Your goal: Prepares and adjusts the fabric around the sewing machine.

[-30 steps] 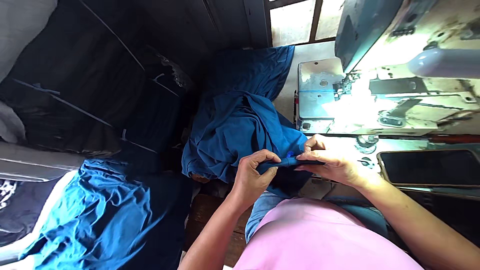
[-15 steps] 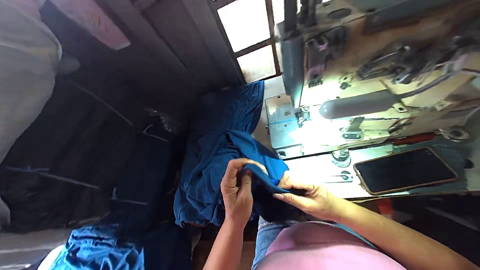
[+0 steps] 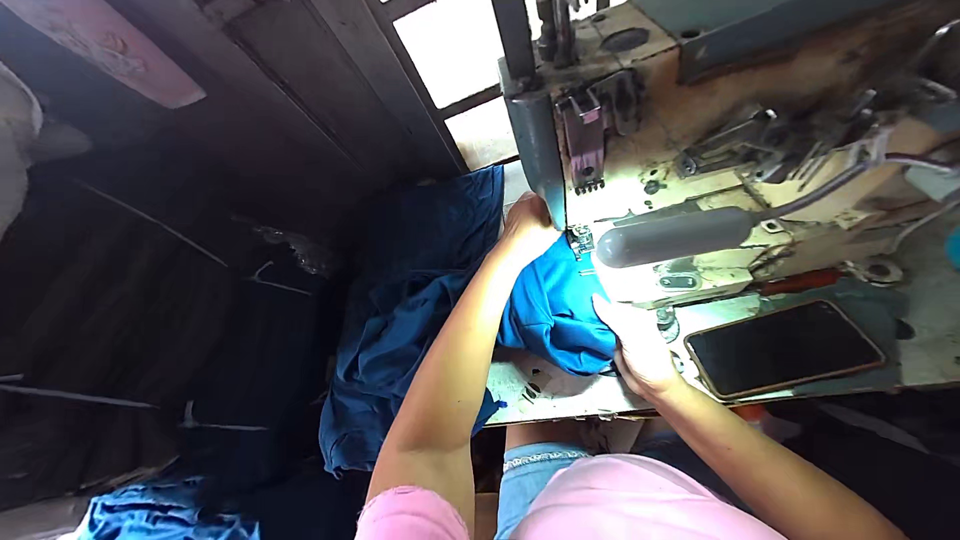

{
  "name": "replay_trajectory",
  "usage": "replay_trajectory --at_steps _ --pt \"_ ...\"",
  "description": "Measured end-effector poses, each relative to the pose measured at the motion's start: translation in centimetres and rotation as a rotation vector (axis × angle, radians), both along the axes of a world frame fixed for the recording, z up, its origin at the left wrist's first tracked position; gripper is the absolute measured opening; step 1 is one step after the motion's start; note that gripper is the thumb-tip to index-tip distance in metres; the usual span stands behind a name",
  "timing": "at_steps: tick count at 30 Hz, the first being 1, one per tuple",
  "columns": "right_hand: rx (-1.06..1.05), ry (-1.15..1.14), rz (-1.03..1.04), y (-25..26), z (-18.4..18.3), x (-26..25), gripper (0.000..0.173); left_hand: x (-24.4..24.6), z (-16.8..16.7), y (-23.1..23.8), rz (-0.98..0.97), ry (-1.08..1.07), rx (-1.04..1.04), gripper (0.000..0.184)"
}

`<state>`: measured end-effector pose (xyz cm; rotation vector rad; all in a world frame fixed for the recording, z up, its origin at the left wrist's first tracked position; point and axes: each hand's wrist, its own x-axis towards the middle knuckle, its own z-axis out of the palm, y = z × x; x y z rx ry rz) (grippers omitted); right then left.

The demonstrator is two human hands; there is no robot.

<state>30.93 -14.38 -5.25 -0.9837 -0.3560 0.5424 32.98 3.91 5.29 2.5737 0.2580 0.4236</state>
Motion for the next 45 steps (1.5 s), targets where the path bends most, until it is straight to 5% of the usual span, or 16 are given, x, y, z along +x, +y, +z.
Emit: replay_trajectory --at_steps 4,8,11,17,30,32,34,38,41,45 --pt "0.021 -0.077 -0.013 -0.2 -0.9 0.1 0.030 1.9 -3.3 2.5 -0.110 -0.161 0.104 0.032" --pt "0.032 -0.302 -0.094 0.1 -2.5 0.6 0.034 0.6 -0.3 0.0 0.025 0.049 0.098 0.031" --pt "0.092 -0.395 -0.135 0.5 -3.4 0.8 0.036 0.8 -1.1 0.3 0.022 -0.035 0.156 0.032" --pt "0.136 -0.371 -0.121 0.5 -3.6 1.0 0.034 1.0 -1.4 0.8 -0.098 -0.192 0.122 0.030" --pt "0.141 -0.370 -0.119 0.7 -4.1 1.1 0.034 0.6 -0.6 0.3 -0.040 -0.113 -0.030 0.030" --pt "0.155 -0.322 -0.097 0.8 -3.8 0.9 0.033 0.0 -1.6 1.2 -0.084 -0.315 -0.044 0.022" --pt "0.165 -0.206 -0.049 0.5 -3.1 0.2 0.034 -2.7 -2.8 3.3 -0.104 -0.360 0.007 0.033" --pt "0.318 0.330 0.225 -1.3 -1.4 -1.3 0.044 -14.3 -4.6 7.7 0.051 0.196 -0.145 0.077" --pt "0.524 0.691 0.463 -1.7 -1.9 -1.9 0.037 -18.3 -3.9 8.0 0.007 0.465 -0.372 0.055" --pt "0.643 0.714 0.641 -1.3 -2.3 -2.6 0.027 -18.2 0.6 7.6 0.058 0.301 0.048 0.026"
